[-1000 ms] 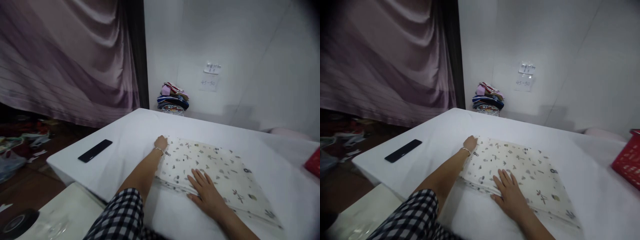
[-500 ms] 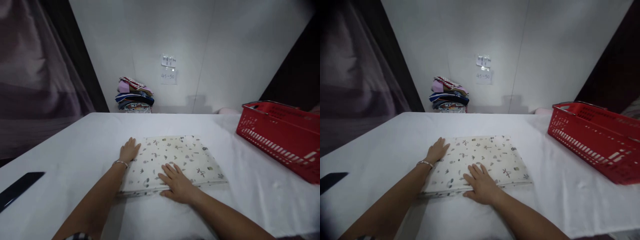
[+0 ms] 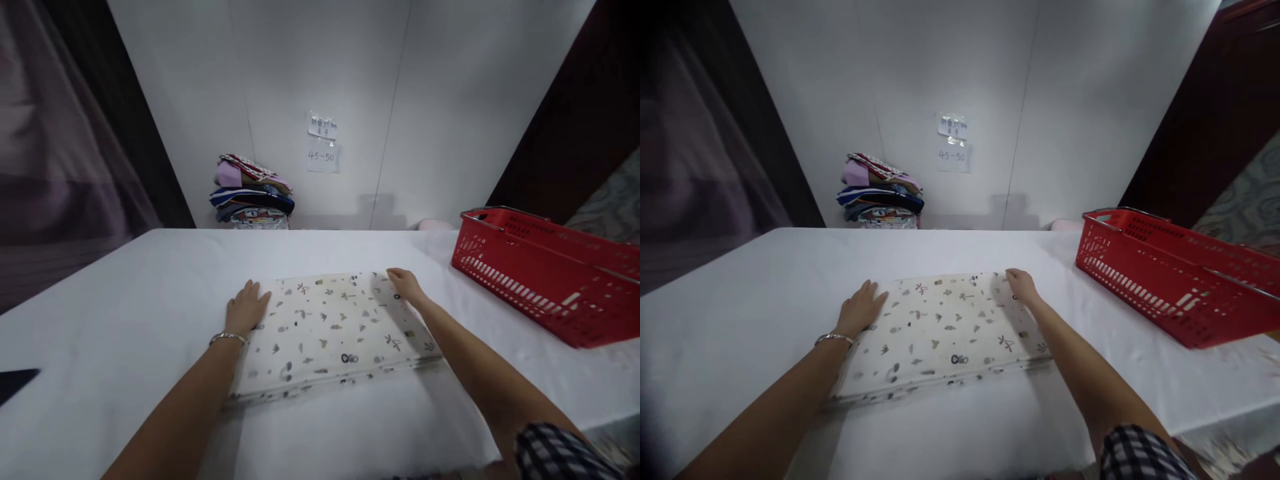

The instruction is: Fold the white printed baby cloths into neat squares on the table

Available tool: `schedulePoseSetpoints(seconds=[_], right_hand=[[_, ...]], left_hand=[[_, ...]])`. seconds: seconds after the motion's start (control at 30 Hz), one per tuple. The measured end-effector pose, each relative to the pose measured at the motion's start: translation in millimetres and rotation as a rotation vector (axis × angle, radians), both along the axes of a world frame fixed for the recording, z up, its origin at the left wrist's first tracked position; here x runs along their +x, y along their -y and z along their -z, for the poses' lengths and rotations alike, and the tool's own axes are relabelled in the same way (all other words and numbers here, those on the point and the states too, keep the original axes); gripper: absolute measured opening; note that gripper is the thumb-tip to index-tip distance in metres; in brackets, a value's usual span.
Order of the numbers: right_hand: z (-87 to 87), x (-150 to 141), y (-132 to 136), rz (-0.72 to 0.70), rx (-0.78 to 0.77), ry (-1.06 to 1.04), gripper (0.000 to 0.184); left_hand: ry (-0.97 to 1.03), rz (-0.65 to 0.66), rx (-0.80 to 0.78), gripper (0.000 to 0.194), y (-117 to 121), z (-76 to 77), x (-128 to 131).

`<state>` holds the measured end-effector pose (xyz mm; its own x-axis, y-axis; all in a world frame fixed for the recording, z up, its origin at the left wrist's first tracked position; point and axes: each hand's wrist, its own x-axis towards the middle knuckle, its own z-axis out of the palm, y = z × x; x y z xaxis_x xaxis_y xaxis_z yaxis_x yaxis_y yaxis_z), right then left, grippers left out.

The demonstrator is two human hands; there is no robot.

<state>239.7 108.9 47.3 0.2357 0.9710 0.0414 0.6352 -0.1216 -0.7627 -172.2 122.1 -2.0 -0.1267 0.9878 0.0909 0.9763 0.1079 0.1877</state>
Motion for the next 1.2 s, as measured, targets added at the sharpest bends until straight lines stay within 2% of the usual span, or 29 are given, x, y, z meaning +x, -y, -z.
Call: schedulePoseSetpoints(seconds=[0.13, 0.23, 0.37, 0.5, 0.67, 0.73, 0.9, 1.07, 1.13, 1.2], right_hand=[[13.7, 23.7, -41.6, 0.085, -0.236, -0.013, 0.021], [22.8, 24.1, -54.9, 0.114, -0.349, -0.044, 0.023], [27.0, 27.4, -63.4, 0.096, -0.393, -0.135, 0.023], [30.0, 36.8, -63.5, -0.010, -0.351, -0.246, 0.022], [34.0, 44.4, -62.4, -0.099, -0.294, -0.288, 0.050], [35.3, 45.6, -64.8, -0.118, -0.281, -0.266, 0.054], [41.3, 45.6, -77.0, -0.112, -0.237, -0.110, 0.034], [50.5, 41.6, -87.9, -0.094, -0.113, 0.070, 0.009], [53.2, 41.0, -91.0, -0.101, -0.069, 0.111, 0.004], [55.2, 41.8, -94.0, -0.097, -0.032, 0.132, 0.008]], left_hand=[[0.002, -0.009, 0.003, 0.059, 1.3, -1.3, 1.1], [-0.007, -0.015, 0.015, 0.058, 2.7, -2.1, 1.4], [-0.004, -0.012, 0.010, 0.058, 3.6, -2.5, 1.1], [0.002, -0.012, 0.016, 0.059, 3.0, -2.4, 1.1], [0.003, -0.014, 0.025, 0.058, 2.2, -3.0, 1.6], [0.002, -0.017, 0.020, 0.058, 2.0, -3.1, 1.7], [-0.009, -0.025, -0.002, 0.060, 1.4, -2.3, 1.8], [-0.030, -0.021, 0.012, 0.061, -0.4, 0.0, 0.9], [-0.038, -0.020, 0.017, 0.061, -1.2, 0.7, 0.4], [-0.041, -0.017, 0.025, 0.060, -1.7, 0.9, 0.0]])
